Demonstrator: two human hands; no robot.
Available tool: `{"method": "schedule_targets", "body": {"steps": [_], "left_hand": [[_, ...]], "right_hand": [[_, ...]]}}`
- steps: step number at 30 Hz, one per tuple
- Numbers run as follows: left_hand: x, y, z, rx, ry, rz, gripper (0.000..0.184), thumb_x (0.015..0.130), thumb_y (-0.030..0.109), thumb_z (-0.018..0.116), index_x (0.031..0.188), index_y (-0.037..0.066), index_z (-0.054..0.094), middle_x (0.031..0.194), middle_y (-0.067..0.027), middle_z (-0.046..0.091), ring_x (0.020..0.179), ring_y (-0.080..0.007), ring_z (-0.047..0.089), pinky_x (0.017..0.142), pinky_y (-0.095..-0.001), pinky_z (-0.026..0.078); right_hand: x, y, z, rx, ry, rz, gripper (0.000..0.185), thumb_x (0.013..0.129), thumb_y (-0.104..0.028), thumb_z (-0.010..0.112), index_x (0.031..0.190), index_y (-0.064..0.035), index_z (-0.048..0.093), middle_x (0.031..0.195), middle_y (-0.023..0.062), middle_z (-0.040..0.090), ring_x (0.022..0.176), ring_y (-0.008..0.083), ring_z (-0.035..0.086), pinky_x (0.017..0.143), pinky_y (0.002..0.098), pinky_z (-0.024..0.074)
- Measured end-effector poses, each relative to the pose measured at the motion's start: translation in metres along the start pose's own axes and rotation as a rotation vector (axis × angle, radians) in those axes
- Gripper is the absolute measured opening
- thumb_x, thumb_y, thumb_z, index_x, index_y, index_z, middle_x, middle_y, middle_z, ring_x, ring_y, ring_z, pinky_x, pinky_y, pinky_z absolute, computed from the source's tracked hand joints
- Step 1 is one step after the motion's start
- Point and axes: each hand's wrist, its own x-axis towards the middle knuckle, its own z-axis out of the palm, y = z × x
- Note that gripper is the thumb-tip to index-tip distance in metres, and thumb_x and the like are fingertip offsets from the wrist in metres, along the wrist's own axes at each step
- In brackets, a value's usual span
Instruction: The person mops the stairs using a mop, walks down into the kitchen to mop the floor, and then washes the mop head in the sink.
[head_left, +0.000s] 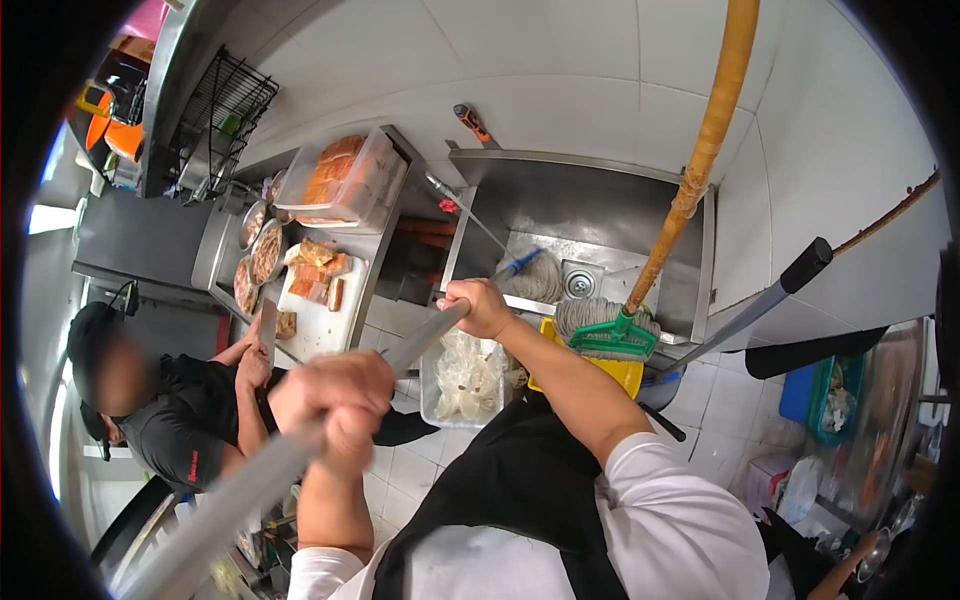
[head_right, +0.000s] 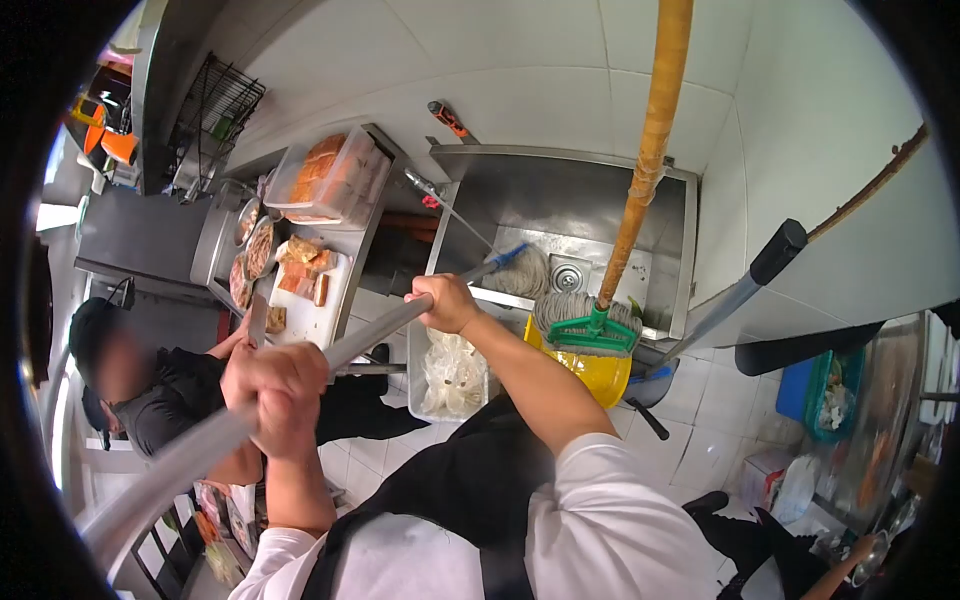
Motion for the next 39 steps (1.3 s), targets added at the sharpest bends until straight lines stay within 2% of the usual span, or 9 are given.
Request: {"method": "schedule_targets", "body": {"steps": [9, 16, 24, 28, 32, 35, 37, 38, 39], "left_hand": [[0.089, 0.127, -0.04, -0.744, -0.577, 0.376, 0.022, 0.089, 0.019, 0.064, 0.072, 0.011, 0.052, 0.054, 0.0018, 0.045, 0.039, -0.009, 0.039, 0.041, -0.0202, 0.032], [0.005, 0.001, 0.012, 0.029, 0.164, -0.077, 0.028, 0.095, 0.028, 0.058, 0.085, 0.004, 0.047, 0.052, -0.0006, 0.038, 0.042, -0.0111, 0.034, 0.048, -0.0298, 0.037], [0.057, 0.14, -0.096, -0.651, -0.491, 0.338, 0.023, 0.078, 0.0, 0.05, 0.058, 0.006, 0.06, 0.044, -0.0053, 0.05, 0.037, -0.0148, 0.053, 0.035, -0.027, 0.043], [-0.012, 0.089, -0.138, 0.43, 0.12, 0.484, 0.028, 0.09, 0.032, 0.054, 0.087, 0.005, 0.059, 0.095, -0.0103, 0.058, 0.065, -0.0199, 0.057, 0.047, -0.0333, 0.044], [0.005, -0.005, -0.003, -0.028, 0.185, -0.184, 0.032, 0.09, 0.026, 0.067, 0.08, -0.001, 0.053, 0.061, -0.0098, 0.054, 0.047, -0.0182, 0.047, 0.047, -0.0323, 0.041], [0.035, 0.037, -0.042, 0.012, -0.156, -0.052, 0.036, 0.086, 0.028, 0.068, 0.067, 0.002, 0.052, 0.057, -0.008, 0.052, 0.045, -0.0186, 0.047, 0.043, -0.0344, 0.04], [0.041, 0.079, -0.07, 0.032, 0.071, 0.207, 0.045, 0.086, 0.037, 0.069, 0.056, 0.014, 0.045, 0.046, 0.0048, 0.043, 0.037, -0.0063, 0.039, 0.036, -0.0219, 0.03], [0.074, 0.099, -0.097, -0.461, -0.564, 0.227, 0.039, 0.083, 0.033, 0.075, 0.058, 0.014, 0.051, 0.047, 0.0045, 0.048, 0.038, -0.0044, 0.045, 0.036, -0.019, 0.036], [0.069, 0.119, -0.085, -0.792, -0.425, 0.229, 0.03, 0.081, 0.018, 0.076, 0.06, 0.011, 0.055, 0.045, 0.0023, 0.049, 0.037, -0.0043, 0.049, 0.037, -0.0151, 0.037]], "right_hand": [[0.038, -0.141, -0.046, 0.159, -0.538, -0.282, 0.017, 0.067, -0.024, 0.073, 0.07, -0.0096, 0.064, 0.071, 0.0115, 0.065, 0.071, 0.0321, 0.065, 0.063, 0.0415, 0.0505], [0.014, 0.002, -0.016, 0.012, -0.05, -0.021, 0.02, 0.069, -0.017, 0.072, 0.066, -0.007, 0.055, 0.065, 0.0131, 0.059, 0.066, 0.035, 0.061, 0.058, 0.0404, 0.0471], [0.035, -0.161, -0.044, 0.276, -0.523, -0.299, 0.021, 0.064, -0.019, 0.075, 0.067, -0.0073, 0.058, 0.063, 0.0108, 0.061, 0.065, 0.0334, 0.062, 0.058, 0.0408, 0.0476], [0.032, -0.11, -0.032, 0.301, -0.217, -0.284, 0.021, 0.067, -0.017, 0.074, 0.068, -0.0073, 0.056, 0.064, 0.0115, 0.059, 0.064, 0.0336, 0.061, 0.057, 0.0391, 0.0462], [0.009, 0.001, -0.003, 0.045, -0.153, -0.083, 0.011, 0.065, -0.012, 0.069, 0.07, -0.0094, 0.059, 0.069, 0.0135, 0.061, 0.067, 0.0357, 0.062, 0.06, 0.0434, 0.048], [0.019, -0.037, -0.007, 0.089, -0.218, -0.206, 0.017, 0.065, -0.013, 0.07, 0.065, -0.007, 0.054, 0.066, 0.0142, 0.058, 0.065, 0.0362, 0.06, 0.057, 0.042, 0.0468], [0.034, -0.104, -0.026, 0.115, -0.343, -0.255, 0.016, 0.065, -0.017, 0.069, 0.063, -0.0092, 0.056, 0.064, 0.0144, 0.058, 0.065, 0.0371, 0.06, 0.057, 0.0439, 0.0476], [0.036, -0.129, -0.029, 0.149, -0.309, -0.281, 0.018, 0.065, -0.018, 0.07, 0.061, -0.0087, 0.055, 0.063, 0.0143, 0.059, 0.064, 0.0365, 0.061, 0.057, 0.0436, 0.0477], [0.038, -0.146, -0.034, 0.161, -0.304, -0.325, 0.017, 0.065, -0.018, 0.071, 0.063, -0.0095, 0.056, 0.061, 0.0131, 0.059, 0.063, 0.035, 0.061, 0.057, 0.0424, 0.0477]]}}
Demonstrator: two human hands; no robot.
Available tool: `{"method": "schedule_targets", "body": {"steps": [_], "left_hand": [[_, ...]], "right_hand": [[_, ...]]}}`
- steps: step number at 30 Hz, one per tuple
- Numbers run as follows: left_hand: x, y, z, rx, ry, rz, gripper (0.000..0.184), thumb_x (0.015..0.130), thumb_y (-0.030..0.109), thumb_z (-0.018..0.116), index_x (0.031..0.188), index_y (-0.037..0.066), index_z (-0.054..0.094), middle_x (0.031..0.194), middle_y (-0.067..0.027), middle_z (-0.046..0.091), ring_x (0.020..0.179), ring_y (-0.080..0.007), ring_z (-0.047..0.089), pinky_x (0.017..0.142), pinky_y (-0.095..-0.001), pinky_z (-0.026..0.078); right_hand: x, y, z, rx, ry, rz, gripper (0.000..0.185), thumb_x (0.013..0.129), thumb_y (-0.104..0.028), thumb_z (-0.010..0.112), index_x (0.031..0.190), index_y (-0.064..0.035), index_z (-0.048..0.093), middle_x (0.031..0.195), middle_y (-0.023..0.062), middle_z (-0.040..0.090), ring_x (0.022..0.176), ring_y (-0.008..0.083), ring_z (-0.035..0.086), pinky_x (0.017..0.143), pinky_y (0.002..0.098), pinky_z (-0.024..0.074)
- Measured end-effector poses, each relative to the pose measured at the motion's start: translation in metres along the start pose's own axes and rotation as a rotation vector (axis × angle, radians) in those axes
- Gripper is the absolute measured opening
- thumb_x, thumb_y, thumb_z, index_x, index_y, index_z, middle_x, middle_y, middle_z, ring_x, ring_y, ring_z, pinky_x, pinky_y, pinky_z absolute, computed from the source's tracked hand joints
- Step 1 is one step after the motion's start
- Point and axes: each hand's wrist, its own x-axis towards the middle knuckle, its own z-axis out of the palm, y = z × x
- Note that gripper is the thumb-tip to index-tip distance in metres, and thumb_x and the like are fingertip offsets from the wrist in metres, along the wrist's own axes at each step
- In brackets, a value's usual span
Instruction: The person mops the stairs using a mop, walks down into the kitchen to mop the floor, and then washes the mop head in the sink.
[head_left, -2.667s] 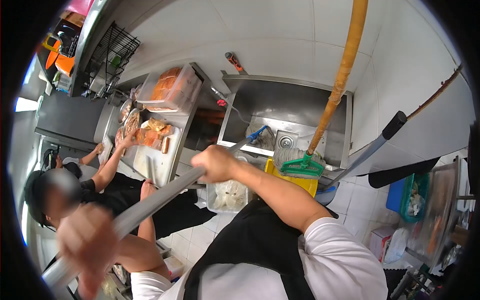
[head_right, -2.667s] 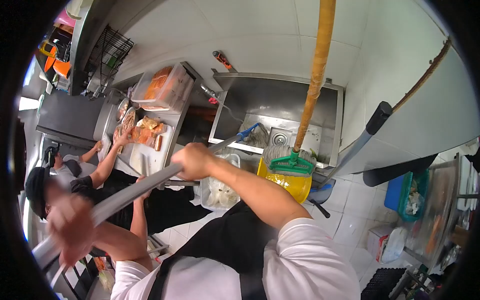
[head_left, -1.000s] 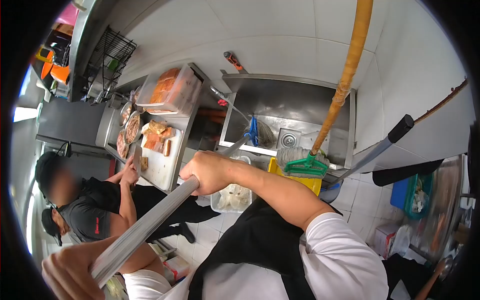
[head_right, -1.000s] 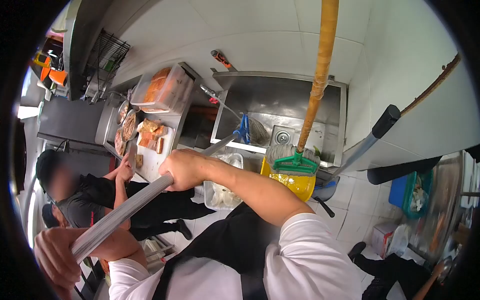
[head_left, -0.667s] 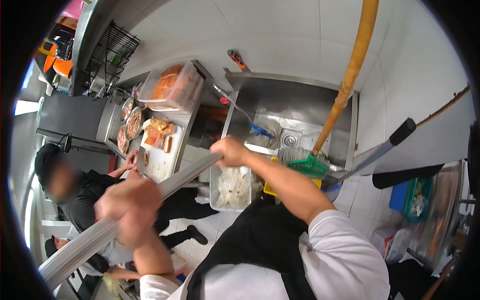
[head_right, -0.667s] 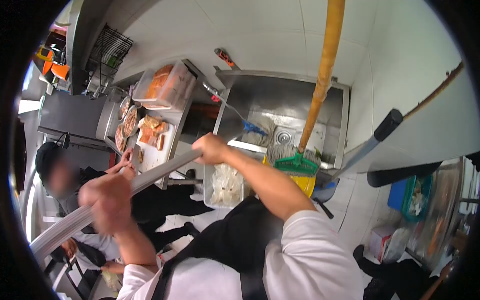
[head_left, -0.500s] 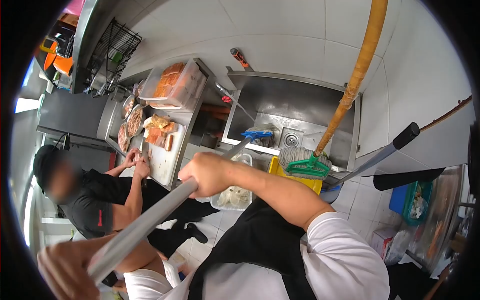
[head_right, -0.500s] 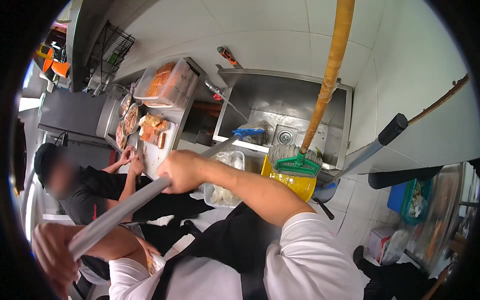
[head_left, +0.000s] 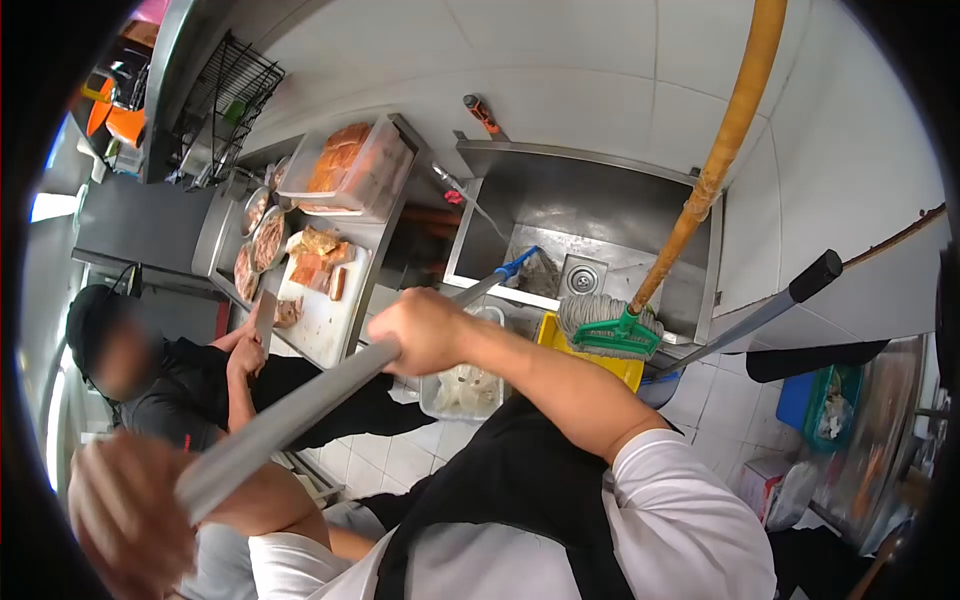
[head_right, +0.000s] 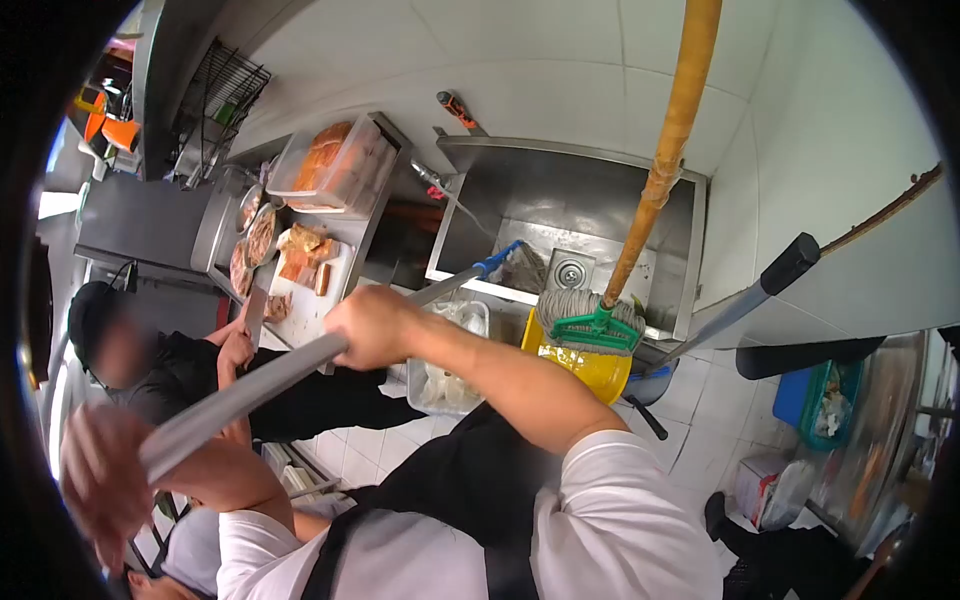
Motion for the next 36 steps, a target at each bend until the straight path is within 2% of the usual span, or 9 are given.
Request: {"method": "schedule_targets", "body": {"steps": [3, 6, 9, 14, 15, 17, 19, 25, 36], "left_hand": [[-0.007, -0.002, -0.008, 0.181, -0.037, 0.045, 0.027, 0.083, 0.017, 0.071, 0.064, 0.008, 0.054, 0.05, -0.0018, 0.052, 0.041, -0.0094, 0.049, 0.04, -0.0214, 0.039], [-0.075, -0.08, -0.022, 0.862, 0.494, -0.133, 0.025, 0.085, 0.017, 0.066, 0.067, 0.005, 0.053, 0.056, -0.0058, 0.054, 0.044, -0.0146, 0.05, 0.042, -0.0277, 0.04], [-0.073, -0.147, -0.005, 0.798, 0.652, -0.296, 0.023, 0.087, 0.016, 0.062, 0.071, 0.003, 0.052, 0.061, -0.0098, 0.056, 0.047, -0.0198, 0.051, 0.045, -0.0341, 0.042], [-0.02, -0.044, -0.003, 0.825, 0.369, 0.041, 0.036, 0.081, 0.035, 0.076, 0.071, 0.005, 0.059, 0.055, -0.0043, 0.055, 0.044, -0.0116, 0.052, 0.042, -0.0245, 0.042], [0.003, -0.003, -0.04, 0.217, -0.322, -0.104, 0.027, 0.081, 0.027, 0.076, 0.081, 0.002, 0.065, 0.062, -0.0055, 0.061, 0.052, -0.0129, 0.061, 0.046, -0.0232, 0.048], [0.021, 0.022, -0.014, 0.137, -0.292, -0.125, 0.015, 0.083, 0.013, 0.069, 0.089, -0.001, 0.067, 0.069, -0.0096, 0.066, 0.06, -0.0152, 0.067, 0.051, -0.0232, 0.052], [0.044, -0.01, 0.009, 0.266, -0.258, -0.091, 0.049, 0.086, 0.06, 0.06, 0.074, 0.013, 0.057, 0.057, 0.0081, 0.05, 0.051, -0.0141, 0.054, 0.049, -0.0298, 0.046], [-0.095, -0.135, -0.02, 0.819, 0.641, -0.236, 0.024, 0.089, 0.024, 0.063, 0.083, 0.002, 0.056, 0.069, -0.0086, 0.057, 0.052, -0.0188, 0.05, 0.052, -0.0317, 0.045], [-0.002, -0.007, -0.009, 0.227, 0.034, 0.048, 0.026, 0.082, 0.025, 0.071, 0.065, 0.015, 0.054, 0.051, 0.0022, 0.044, 0.039, -0.0127, 0.04, 0.041, -0.024, 0.03]], "right_hand": [[0.003, -0.006, -0.013, 0.086, -0.037, 0.038, 0.016, 0.065, -0.016, 0.072, 0.066, -0.01, 0.058, 0.06, 0.0112, 0.059, 0.061, 0.0329, 0.062, 0.056, 0.0397, 0.0477], [-0.029, 0.084, 0.002, 0.095, 0.175, 0.221, 0.018, 0.066, -0.017, 0.073, 0.073, -0.0091, 0.059, 0.07, 0.0112, 0.063, 0.066, 0.0319, 0.063, 0.061, 0.0393, 0.0498], [-0.058, 0.139, 0.013, -0.086, 0.132, 0.297, 0.014, 0.066, -0.015, 0.071, 0.068, -0.0087, 0.058, 0.07, 0.0135, 0.062, 0.07, 0.0343, 0.063, 0.061, 0.0421, 0.0497], [-0.003, 0.057, 0.01, 0.04, -0.086, 0.058, 0.021, 0.066, -0.02, 0.073, 0.066, -0.0073, 0.057, 0.067, 0.0135, 0.06, 0.067, 0.0354, 0.062, 0.059, 0.0425, 0.0482], [0.006, 0.03, 0.005, 0.058, -0.109, 0.021, 0.022, 0.067, -0.021, 0.074, 0.066, -0.0068, 0.058, 0.065, 0.0135, 0.061, 0.065, 0.0347, 0.062, 0.059, 0.0419, 0.0483], [0.018, -0.004, -0.003, 0.184, -0.213, 0.013, 0.018, 0.066, -0.019, 0.073, 0.064, -0.0079, 0.059, 0.062, 0.0114, 0.06, 0.061, 0.0332, 0.061, 0.056, 0.0392, 0.0472], [0.019, -0.011, -0.004, 0.18, -0.174, 0.023, 0.017, 0.067, -0.016, 0.072, 0.065, -0.0078, 0.058, 0.062, 0.01, 0.059, 0.059, 0.0304, 0.06, 0.055, 0.0377, 0.0462], [-0.051, 0.123, 0.018, -0.111, 0.236, 0.309, 0.031, 0.079, -0.022, 0.074, 0.064, -0.0068, 0.052, 0.065, 0.0133, 0.058, 0.063, 0.0339, 0.061, 0.055, 0.0394, 0.0463], [0.014, -0.009, 0.013, 0.079, -0.067, 0.051, 0.021, 0.061, -0.017, 0.075, 0.067, -0.0098, 0.056, 0.062, 0.0093, 0.06, 0.063, 0.033, 0.063, 0.057, 0.0417, 0.0485]]}}
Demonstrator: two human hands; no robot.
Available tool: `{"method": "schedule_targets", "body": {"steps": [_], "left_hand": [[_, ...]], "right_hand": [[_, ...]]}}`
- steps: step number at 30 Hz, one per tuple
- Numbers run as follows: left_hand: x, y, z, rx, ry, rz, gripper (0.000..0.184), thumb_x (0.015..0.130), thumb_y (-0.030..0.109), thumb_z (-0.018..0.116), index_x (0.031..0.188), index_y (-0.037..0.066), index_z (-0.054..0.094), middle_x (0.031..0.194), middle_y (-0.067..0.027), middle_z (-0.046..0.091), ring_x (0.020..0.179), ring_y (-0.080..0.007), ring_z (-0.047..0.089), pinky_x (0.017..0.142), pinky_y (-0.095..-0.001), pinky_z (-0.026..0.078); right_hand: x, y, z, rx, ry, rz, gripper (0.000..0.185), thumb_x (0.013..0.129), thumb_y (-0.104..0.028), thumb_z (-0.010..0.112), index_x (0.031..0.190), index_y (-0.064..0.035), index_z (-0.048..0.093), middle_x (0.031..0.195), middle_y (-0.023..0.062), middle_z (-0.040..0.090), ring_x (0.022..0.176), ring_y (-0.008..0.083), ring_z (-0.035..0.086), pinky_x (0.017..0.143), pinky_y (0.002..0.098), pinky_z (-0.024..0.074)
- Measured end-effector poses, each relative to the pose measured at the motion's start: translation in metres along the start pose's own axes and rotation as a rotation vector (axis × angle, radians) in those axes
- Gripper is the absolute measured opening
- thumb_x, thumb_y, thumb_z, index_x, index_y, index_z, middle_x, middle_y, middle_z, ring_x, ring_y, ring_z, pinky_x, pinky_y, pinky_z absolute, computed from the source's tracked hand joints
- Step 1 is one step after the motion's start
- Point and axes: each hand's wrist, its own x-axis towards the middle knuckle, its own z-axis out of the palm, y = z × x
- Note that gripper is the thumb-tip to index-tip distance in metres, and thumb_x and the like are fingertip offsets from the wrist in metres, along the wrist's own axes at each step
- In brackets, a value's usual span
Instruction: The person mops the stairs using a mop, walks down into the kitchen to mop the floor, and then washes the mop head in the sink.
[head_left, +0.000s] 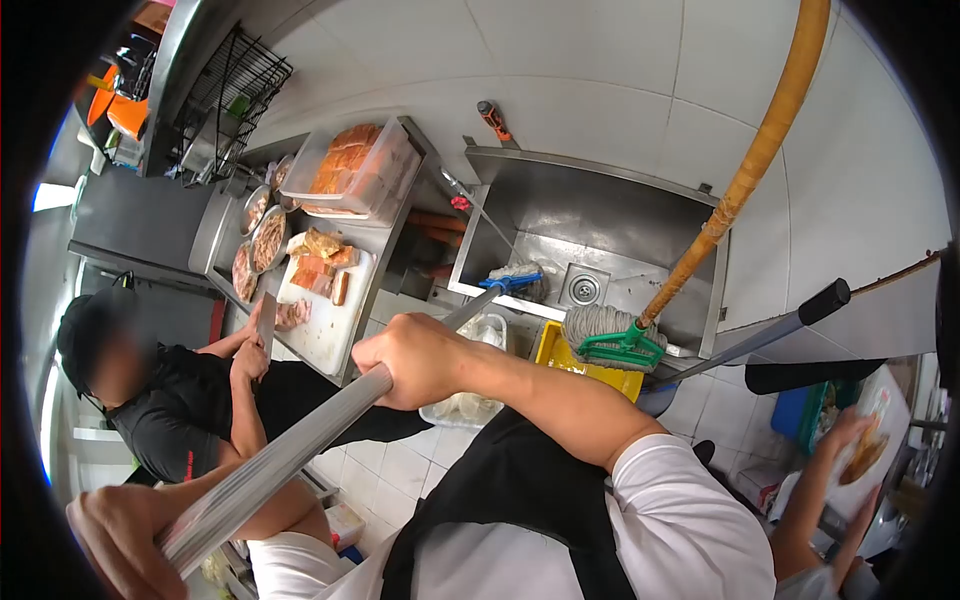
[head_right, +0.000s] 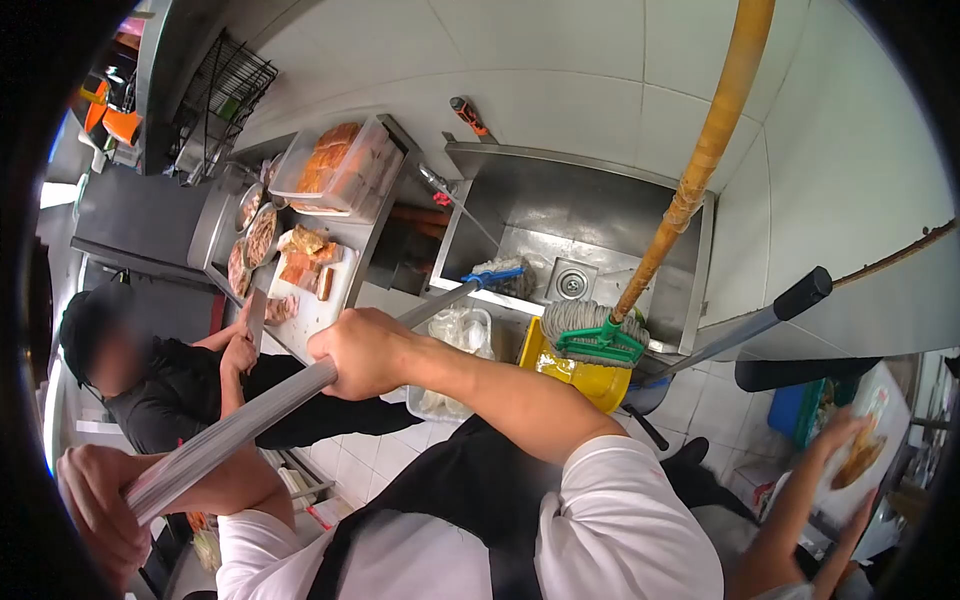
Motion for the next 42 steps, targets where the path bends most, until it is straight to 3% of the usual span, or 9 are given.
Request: {"method": "schedule_targets", "body": {"steps": [5, 18, 19, 21, 25, 31, 32, 37, 42], "left_hand": [[-0.1, -0.12, 0.003, 0.599, 0.641, -0.447, 0.024, 0.09, 0.021, 0.066, 0.079, 0.002, 0.057, 0.072, -0.012, 0.064, 0.049, -0.0136, 0.052, 0.046, -0.0263, 0.044], [-0.01, -0.005, -0.047, -0.152, -0.34, 0.099, 0.006, 0.086, 0.004, 0.058, 0.085, -0.002, 0.061, 0.067, -0.0086, 0.063, 0.055, -0.0152, 0.062, 0.046, -0.028, 0.05], [-0.061, -0.022, -0.017, 0.462, 0.373, 0.126, 0.01, 0.083, 0.01, 0.069, 0.087, 0.008, 0.06, 0.063, 0.0017, 0.055, 0.057, -0.0081, 0.055, 0.049, -0.024, 0.046], [-0.08, -0.094, -0.001, 1.027, 0.475, -0.534, 0.02, 0.091, 0.019, 0.064, 0.08, 0.003, 0.058, 0.07, -0.0077, 0.064, 0.061, -0.0168, 0.061, 0.054, -0.0264, 0.049], [-0.096, -0.121, 0.011, 0.6, 0.535, -0.405, 0.028, 0.087, 0.022, 0.071, 0.074, 0.001, 0.057, 0.067, -0.0089, 0.063, 0.058, -0.0199, 0.06, 0.055, -0.0319, 0.05], [0.016, -0.003, -0.038, -0.136, -0.462, -0.183, 0.016, 0.09, 0.014, 0.059, 0.077, 0.006, 0.062, 0.069, -0.0051, 0.063, 0.055, -0.0195, 0.062, 0.048, -0.0297, 0.051], [0.027, -0.023, -0.008, -0.198, -0.255, -0.09, 0.031, 0.074, 0.021, 0.083, 0.059, 0.01, 0.058, 0.051, 0.0014, 0.054, 0.042, -0.0091, 0.052, 0.039, -0.0199, 0.041], [-0.098, -0.096, -0.018, 0.674, 0.494, -0.267, 0.023, 0.091, 0.021, 0.064, 0.084, 0.002, 0.052, 0.067, -0.0102, 0.059, 0.05, -0.0123, 0.049, 0.047, -0.0297, 0.042], [-0.085, -0.094, -0.007, 0.633, 0.426, -0.369, 0.034, 0.091, 0.027, 0.065, 0.074, 0.002, 0.05, 0.061, -0.0093, 0.055, 0.043, -0.0154, 0.043, 0.043, -0.031, 0.038]], "right_hand": [[-0.059, 0.161, 0.021, -0.118, 0.32, 0.232, 0.019, 0.08, -0.018, 0.07, 0.071, -0.0068, 0.058, 0.067, 0.0132, 0.059, 0.063, 0.0348, 0.06, 0.057, 0.0394, 0.0473], [-0.005, 0.026, -0.008, -0.063, 0.13, 0.091, 0.019, 0.066, -0.021, 0.072, 0.067, -0.0084, 0.058, 0.064, 0.0151, 0.061, 0.067, 0.0359, 0.063, 0.061, 0.0438, 0.05], [-0.013, 0.054, -0.006, -0.041, 0.205, 0.068, 0.018, 0.067, -0.019, 0.072, 0.068, -0.0082, 0.058, 0.065, 0.0151, 0.061, 0.067, 0.0359, 0.063, 0.061, 0.0435, 0.0497], [-0.048, 0.13, 0.004, 0.039, 0.356, 0.344, 0.016, 0.067, -0.015, 0.07, 0.07, -0.0076, 0.056, 0.066, 0.014, 0.06, 0.067, 0.0359, 0.062, 0.06, 0.0431, 0.049], [-0.06, 0.158, 0.008, -0.186, 0.225, 0.279, 0.015, 0.069, -0.015, 0.068, 0.067, -0.0076, 0.055, 0.067, 0.0134, 0.06, 0.068, 0.0369, 0.061, 0.06, 0.0441, 0.0483], [-0.001, 0.032, -0.01, -0.095, -0.051, 0.031, 0.015, 0.062, -0.013, 0.071, 0.065, -0.008, 0.058, 0.061, 0.0121, 0.058, 0.063, 0.0351, 0.061, 0.057, 0.0401, 0.0475], [0.001, 0.019, -0.014, -0.065, -0.065, 0.07, 0.016, 0.062, -0.013, 0.072, 0.067, -0.0083, 0.058, 0.061, 0.0113, 0.058, 0.063, 0.0339, 0.061, 0.057, 0.039, 0.0476], [-0.037, 0.128, 0.0, 0.014, 0.351, 0.219, 0.017, 0.069, -0.016, 0.071, 0.072, -0.0073, 0.056, 0.065, 0.012, 0.06, 0.063, 0.0335, 0.061, 0.057, 0.0404, 0.0472], [-0.038, 0.16, 0.005, -0.199, 0.103, 0.16, 0.018, 0.068, -0.018, 0.069, 0.063, -0.0072, 0.056, 0.066, 0.0137, 0.061, 0.067, 0.0357, 0.063, 0.06, 0.0449, 0.0479]]}}
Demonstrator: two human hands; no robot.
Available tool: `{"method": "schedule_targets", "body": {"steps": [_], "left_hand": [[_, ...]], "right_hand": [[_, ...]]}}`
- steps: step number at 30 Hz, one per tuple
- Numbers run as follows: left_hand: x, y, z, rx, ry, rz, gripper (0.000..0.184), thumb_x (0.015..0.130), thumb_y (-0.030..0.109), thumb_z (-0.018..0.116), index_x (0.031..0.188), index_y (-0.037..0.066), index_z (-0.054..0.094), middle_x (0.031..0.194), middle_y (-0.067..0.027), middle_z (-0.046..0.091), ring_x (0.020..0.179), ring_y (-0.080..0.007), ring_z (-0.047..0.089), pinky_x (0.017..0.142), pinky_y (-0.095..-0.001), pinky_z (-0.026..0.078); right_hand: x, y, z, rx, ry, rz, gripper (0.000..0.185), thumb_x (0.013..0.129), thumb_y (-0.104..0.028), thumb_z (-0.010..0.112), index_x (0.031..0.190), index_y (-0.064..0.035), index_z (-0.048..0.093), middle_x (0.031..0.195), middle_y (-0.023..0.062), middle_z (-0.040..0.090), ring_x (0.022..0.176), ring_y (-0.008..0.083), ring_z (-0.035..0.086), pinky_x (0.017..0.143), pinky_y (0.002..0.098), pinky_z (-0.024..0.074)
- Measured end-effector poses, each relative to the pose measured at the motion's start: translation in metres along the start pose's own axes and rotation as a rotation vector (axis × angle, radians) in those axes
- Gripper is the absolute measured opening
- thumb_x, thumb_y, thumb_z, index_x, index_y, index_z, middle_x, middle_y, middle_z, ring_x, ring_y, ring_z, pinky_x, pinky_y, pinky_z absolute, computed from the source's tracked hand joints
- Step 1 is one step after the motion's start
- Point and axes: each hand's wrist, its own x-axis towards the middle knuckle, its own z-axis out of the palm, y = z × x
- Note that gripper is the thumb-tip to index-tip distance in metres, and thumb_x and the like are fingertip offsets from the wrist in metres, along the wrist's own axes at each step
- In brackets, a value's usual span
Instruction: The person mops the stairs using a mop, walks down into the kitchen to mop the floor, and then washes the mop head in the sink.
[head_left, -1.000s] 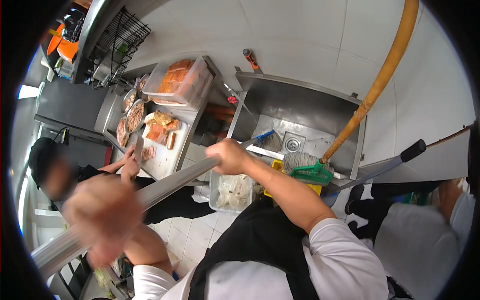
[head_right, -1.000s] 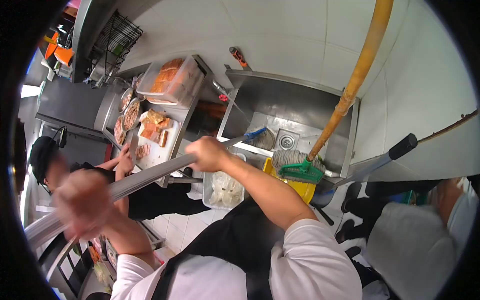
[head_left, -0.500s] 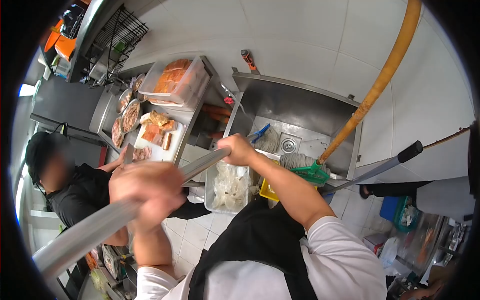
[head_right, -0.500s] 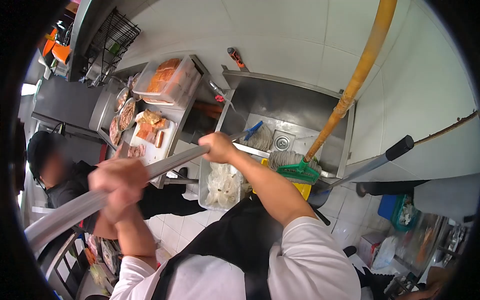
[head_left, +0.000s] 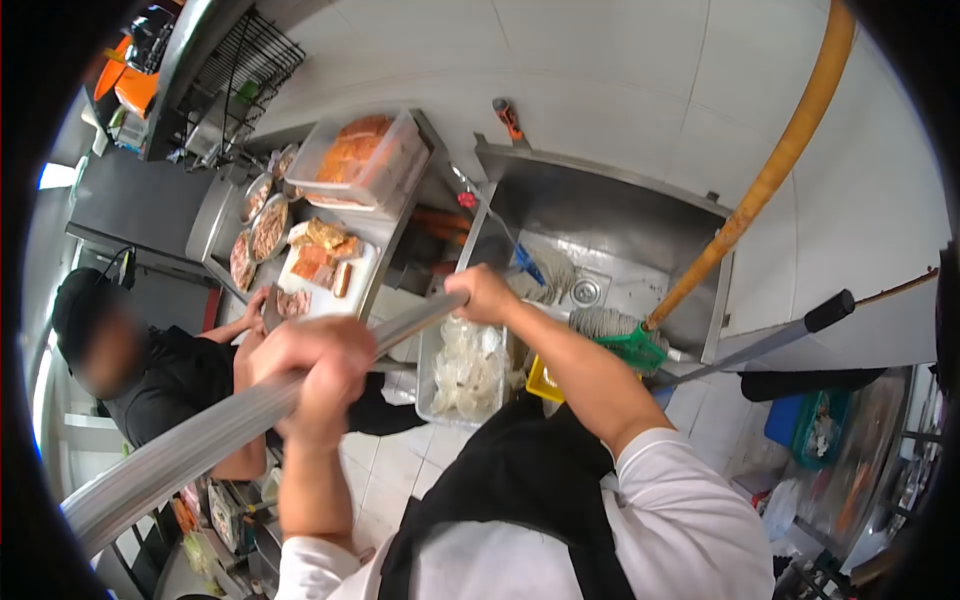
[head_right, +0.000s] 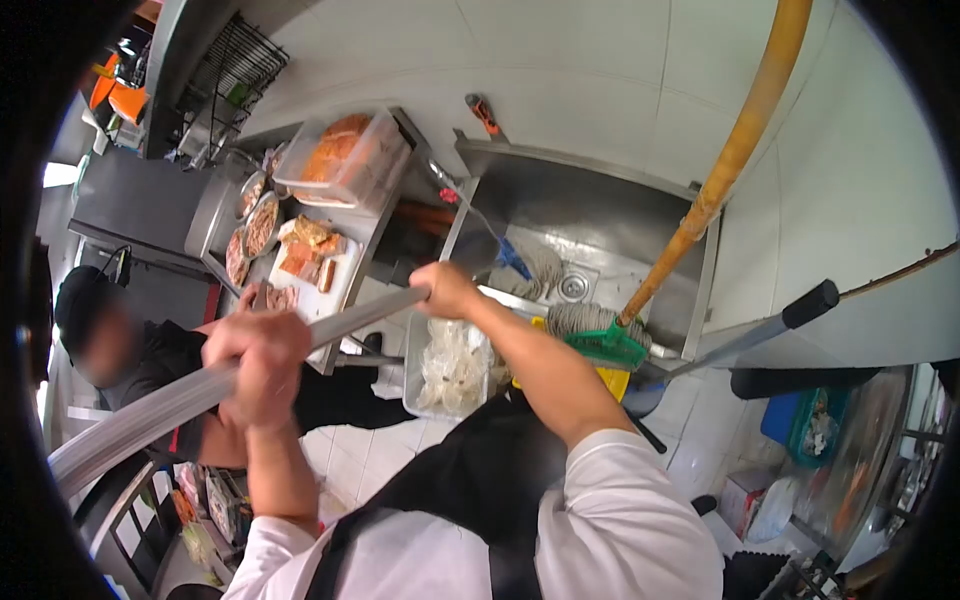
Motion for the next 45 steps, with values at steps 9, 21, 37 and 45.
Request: {"method": "schedule_targets", "body": {"steps": [9, 21, 37, 45], "left_hand": [[0.041, 0.074, -0.034, -0.446, -0.349, 0.37, 0.023, 0.088, 0.025, 0.065, 0.074, 0.013, 0.051, 0.062, 0.003, 0.044, 0.046, -0.0085, 0.043, 0.043, -0.0239, 0.032], [0.028, 0.075, -0.064, -0.332, -0.199, 0.298, 0.022, 0.074, 0.007, 0.066, 0.059, 0.012, 0.052, 0.051, 0.0029, 0.051, 0.038, -0.0096, 0.048, 0.036, -0.0239, 0.037], [0.03, 0.04, -0.029, -0.268, -0.365, 0.297, 0.039, 0.081, 0.034, 0.076, 0.064, 0.007, 0.054, 0.052, -0.0002, 0.053, 0.04, -0.0118, 0.047, 0.039, -0.0255, 0.04], [-0.006, -0.013, 0.012, -0.023, 0.086, 0.074, 0.022, 0.09, 0.019, 0.066, 0.074, 0.009, 0.056, 0.06, -0.0018, 0.054, 0.047, -0.0098, 0.046, 0.042, -0.0255, 0.038]], "right_hand": [[0.021, -0.144, -0.04, 0.246, -0.225, -0.135, 0.015, 0.068, -0.016, 0.071, 0.068, -0.0075, 0.058, 0.063, 0.0123, 0.059, 0.062, 0.0323, 0.061, 0.055, 0.0392, 0.0469], [0.016, -0.113, -0.017, 0.059, 0.01, -0.086, 0.019, 0.066, -0.022, 0.073, 0.064, -0.0093, 0.058, 0.063, 0.0138, 0.061, 0.066, 0.0361, 0.064, 0.06, 0.0444, 0.0504], [0.004, -0.072, -0.013, 0.039, -0.034, -0.049, 0.011, 0.065, -0.016, 0.068, 0.068, -0.0095, 0.059, 0.068, 0.0129, 0.062, 0.069, 0.036, 0.063, 0.061, 0.0442, 0.0495], [-0.011, -0.047, -0.008, 0.142, 0.394, 0.129, 0.02, 0.07, -0.019, 0.073, 0.07, -0.0091, 0.056, 0.064, 0.0128, 0.058, 0.064, 0.036, 0.059, 0.06, 0.0434, 0.0475]]}}
